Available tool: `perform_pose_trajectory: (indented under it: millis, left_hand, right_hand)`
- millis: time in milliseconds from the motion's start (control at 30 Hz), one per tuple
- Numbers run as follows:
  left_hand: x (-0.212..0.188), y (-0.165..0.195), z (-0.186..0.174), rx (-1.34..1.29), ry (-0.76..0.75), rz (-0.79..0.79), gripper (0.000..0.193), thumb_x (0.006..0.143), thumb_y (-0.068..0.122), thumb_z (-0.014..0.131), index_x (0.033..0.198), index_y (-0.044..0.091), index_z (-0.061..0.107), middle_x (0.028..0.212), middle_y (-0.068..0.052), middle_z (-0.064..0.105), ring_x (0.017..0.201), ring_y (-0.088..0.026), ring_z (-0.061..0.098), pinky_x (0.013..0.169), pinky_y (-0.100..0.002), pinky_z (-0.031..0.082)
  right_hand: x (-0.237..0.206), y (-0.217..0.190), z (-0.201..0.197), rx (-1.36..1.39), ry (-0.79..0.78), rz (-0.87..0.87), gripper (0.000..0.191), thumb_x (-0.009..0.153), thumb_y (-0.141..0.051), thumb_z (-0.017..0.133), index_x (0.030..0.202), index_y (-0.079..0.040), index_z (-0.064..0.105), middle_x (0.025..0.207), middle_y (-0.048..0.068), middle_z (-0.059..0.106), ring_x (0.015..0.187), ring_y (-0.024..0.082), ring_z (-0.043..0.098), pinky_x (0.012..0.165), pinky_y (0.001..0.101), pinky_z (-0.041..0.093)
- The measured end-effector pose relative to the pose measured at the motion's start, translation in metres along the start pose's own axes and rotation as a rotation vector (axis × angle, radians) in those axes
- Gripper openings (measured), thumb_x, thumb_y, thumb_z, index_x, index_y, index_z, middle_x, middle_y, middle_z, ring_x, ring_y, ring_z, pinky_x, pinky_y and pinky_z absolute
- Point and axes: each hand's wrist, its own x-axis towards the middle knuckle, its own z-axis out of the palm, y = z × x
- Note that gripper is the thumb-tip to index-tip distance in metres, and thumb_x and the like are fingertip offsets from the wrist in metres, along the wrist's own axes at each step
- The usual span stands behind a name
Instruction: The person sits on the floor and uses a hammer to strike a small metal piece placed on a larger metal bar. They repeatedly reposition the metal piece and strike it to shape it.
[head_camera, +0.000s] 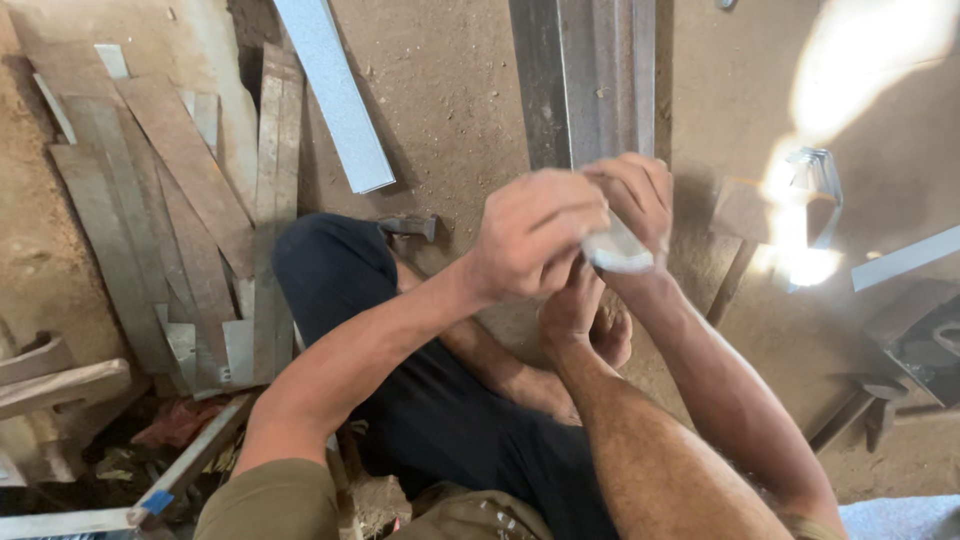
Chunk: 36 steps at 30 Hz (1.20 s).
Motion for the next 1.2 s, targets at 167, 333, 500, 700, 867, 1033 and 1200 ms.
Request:
perform_pose_trajectory:
  millis: [167, 333, 500, 700, 867, 1033, 1200]
  left_hand:
    - [-0.006, -0.029, 0.048, -0.217, 0.12, -0.085, 0.012, 0.105, 0.005, 0.058, 0.116, 0.009, 0.056, 0.116, -0.013, 0.069, 0.107, -0.027, 0.071, 0.097, -0.042, 0.059]
    - [0.027, -0.013, 0.041, -0.383, -0.354, -0.675, 0.021, 0.11, 0.014, 0.046, 0.126, 0.007, 0.059, 0.093, -0.01, 0.075, 0.07, -0.017, 0.073, 0.063, -0.031, 0.061]
    - [0.036, -0.05, -0.06, -0.03, -1.107, -1.189, 0.036, 0.101, 0.019, 0.049, 0.136, 0.011, 0.057, 0.093, -0.01, 0.072, 0.062, -0.014, 0.07, 0.05, -0.034, 0.058]
    - [0.021, -0.086, -0.053, 0.061, -1.024, -1.233, 0.044, 0.099, 0.017, 0.053, 0.143, 0.011, 0.055, 0.082, -0.009, 0.075, 0.049, -0.016, 0.064, 0.047, -0.036, 0.055]
    - [0.028, -0.085, -0.066, -0.124, -0.964, -1.129, 0.035, 0.102, 0.015, 0.054, 0.136, 0.012, 0.062, 0.083, -0.007, 0.075, 0.046, -0.011, 0.061, 0.044, -0.031, 0.052]
    - [0.026, -0.09, -0.058, -0.164, -0.894, -1.107, 0.055, 0.098, 0.013, 0.052, 0.15, 0.031, 0.05, 0.074, -0.006, 0.071, 0.04, -0.009, 0.056, 0.038, -0.03, 0.05]
    - [0.015, -0.101, -0.048, -0.237, -0.833, -1.034, 0.055, 0.101, 0.008, 0.053, 0.152, 0.029, 0.05, 0.074, -0.004, 0.072, 0.043, -0.007, 0.054, 0.041, -0.029, 0.05]
  right_hand:
    - [-0.013, 0.028, 0.028, -0.07, -0.086, 0.163, 0.028, 0.088, -0.011, 0.074, 0.114, -0.004, 0.068, 0.117, 0.013, 0.067, 0.111, 0.038, 0.063, 0.096, 0.0447, 0.051]
    - [-0.081, 0.066, -0.008, 0.002, 0.003, 0.469, 0.044, 0.089, -0.011, 0.078, 0.128, -0.001, 0.061, 0.117, 0.015, 0.065, 0.111, 0.033, 0.068, 0.093, 0.0425, 0.055]
    - [-0.184, 0.092, -0.055, -0.355, 0.193, 0.72, 0.058, 0.098, -0.017, 0.085, 0.141, 0.007, 0.054, 0.129, 0.023, 0.058, 0.119, 0.035, 0.062, 0.099, 0.0431, 0.052]
    - [-0.218, 0.104, -0.066, -0.544, -0.126, 0.913, 0.048, 0.097, -0.023, 0.082, 0.125, 0.007, 0.057, 0.109, 0.025, 0.063, 0.098, 0.036, 0.063, 0.08, 0.0473, 0.052]
    - [-0.188, 0.057, -0.113, -0.109, -0.091, 1.416, 0.034, 0.101, -0.025, 0.064, 0.129, -0.008, 0.058, 0.091, 0.006, 0.067, 0.065, 0.017, 0.063, 0.055, 0.0398, 0.054]
    - [-0.145, 0.018, -0.097, 0.151, -0.143, 0.865, 0.019, 0.112, -0.018, 0.053, 0.1, -0.007, 0.061, 0.065, 0.006, 0.059, 0.048, 0.011, 0.053, 0.057, 0.0287, 0.053]
    - [-0.111, 0.023, -0.053, 0.559, -0.102, 0.907, 0.029, 0.112, -0.022, 0.047, 0.129, 0.0, 0.054, 0.067, 0.001, 0.049, 0.049, 0.007, 0.042, 0.04, 0.0237, 0.034]
